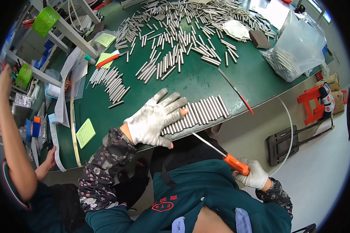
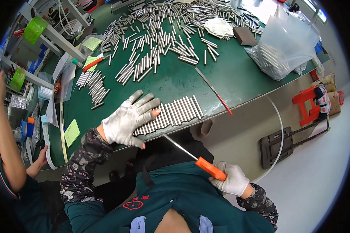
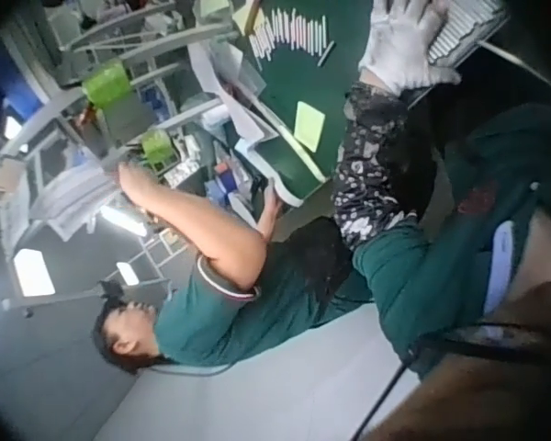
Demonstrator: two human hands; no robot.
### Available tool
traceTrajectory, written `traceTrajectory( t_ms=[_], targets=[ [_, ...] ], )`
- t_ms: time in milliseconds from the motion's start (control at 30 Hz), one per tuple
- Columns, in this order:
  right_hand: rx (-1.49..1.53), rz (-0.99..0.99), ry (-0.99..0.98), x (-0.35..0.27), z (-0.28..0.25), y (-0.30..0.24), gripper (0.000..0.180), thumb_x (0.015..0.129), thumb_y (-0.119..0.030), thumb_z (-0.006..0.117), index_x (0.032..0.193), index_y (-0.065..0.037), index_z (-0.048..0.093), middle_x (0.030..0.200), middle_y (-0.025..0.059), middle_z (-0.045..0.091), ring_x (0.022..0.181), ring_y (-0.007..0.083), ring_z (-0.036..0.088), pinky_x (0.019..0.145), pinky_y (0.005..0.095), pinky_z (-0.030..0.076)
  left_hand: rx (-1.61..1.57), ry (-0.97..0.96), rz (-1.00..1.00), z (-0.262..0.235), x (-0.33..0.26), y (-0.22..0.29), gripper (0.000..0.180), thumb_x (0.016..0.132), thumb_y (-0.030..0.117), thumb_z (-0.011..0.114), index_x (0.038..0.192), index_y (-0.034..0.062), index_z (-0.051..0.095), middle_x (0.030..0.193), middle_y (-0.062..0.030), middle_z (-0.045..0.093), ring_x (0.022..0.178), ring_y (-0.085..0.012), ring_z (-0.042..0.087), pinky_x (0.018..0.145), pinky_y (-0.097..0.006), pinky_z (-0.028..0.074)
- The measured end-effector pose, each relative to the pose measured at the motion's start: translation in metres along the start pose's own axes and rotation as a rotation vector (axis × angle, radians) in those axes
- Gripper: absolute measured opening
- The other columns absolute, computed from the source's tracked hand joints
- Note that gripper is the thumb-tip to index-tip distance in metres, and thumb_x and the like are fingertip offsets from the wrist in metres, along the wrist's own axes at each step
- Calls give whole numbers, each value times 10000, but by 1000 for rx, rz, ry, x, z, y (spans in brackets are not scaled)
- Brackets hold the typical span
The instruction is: The recorder is sorting small metal rods and inserting them into a circular assembly fixture at a manufacturing workstation.
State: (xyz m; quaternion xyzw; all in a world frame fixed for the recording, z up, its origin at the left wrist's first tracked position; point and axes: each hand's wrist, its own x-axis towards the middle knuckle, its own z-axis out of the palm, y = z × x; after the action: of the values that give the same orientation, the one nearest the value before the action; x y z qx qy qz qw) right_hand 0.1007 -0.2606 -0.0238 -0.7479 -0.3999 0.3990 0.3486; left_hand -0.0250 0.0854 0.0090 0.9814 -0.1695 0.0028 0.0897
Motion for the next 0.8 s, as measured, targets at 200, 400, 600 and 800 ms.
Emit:
traceTrajectory(
  t_ms=[200, 400, 600, 800],
  targets=[
    [-18, -35, -9, 4, 7, -6, 213, 683, -143, 661, 843, -22, 588, 675, 139, 564, 589, 301, 546, 590, 345, 455, -32, 18, -17, -1, 2, 2, 901, 650, 681, 530, 1263, 32, 408, 1356, -175, 349, 1282, -337, 295, 1063, -513, 153],
    [-20, -64, 29, 3, 9, -5, 190, 674, -130, 665, 792, -9, 577, 689, 146, 560, 597, 309, 537, 584, 345, 451, 2, 17, -13, -2, 0, 2, 921, 649, 682, 525, 1261, 5, 401, 1351, -178, 350, 1282, -329, 298, 1062, -516, 156],
    [-21, -35, 13, 5, 11, -7, 172, 679, -119, 663, 745, -3, 554, 689, 148, 557, 602, 312, 539, 587, 346, 450, -19, 65, 4, 3, -1, 0, 923, 655, 697, 504, 1261, 8, 401, 1348, -182, 351, 1279, -333, 301, 1061, -517, 157],
    [-69, -17, -25, 11, 11, -16, 169, 683, -91, 652, 816, -6, 593, 709, 116, 593, 638, 267, 585, 611, 316, 470, -1, 40, -16, 3, 0, 1, 934, 657, 720, 479, 1262, 13, 402, 1353, -180, 347, 1283, -338, 295, 1064, -514, 155]
  ],
)
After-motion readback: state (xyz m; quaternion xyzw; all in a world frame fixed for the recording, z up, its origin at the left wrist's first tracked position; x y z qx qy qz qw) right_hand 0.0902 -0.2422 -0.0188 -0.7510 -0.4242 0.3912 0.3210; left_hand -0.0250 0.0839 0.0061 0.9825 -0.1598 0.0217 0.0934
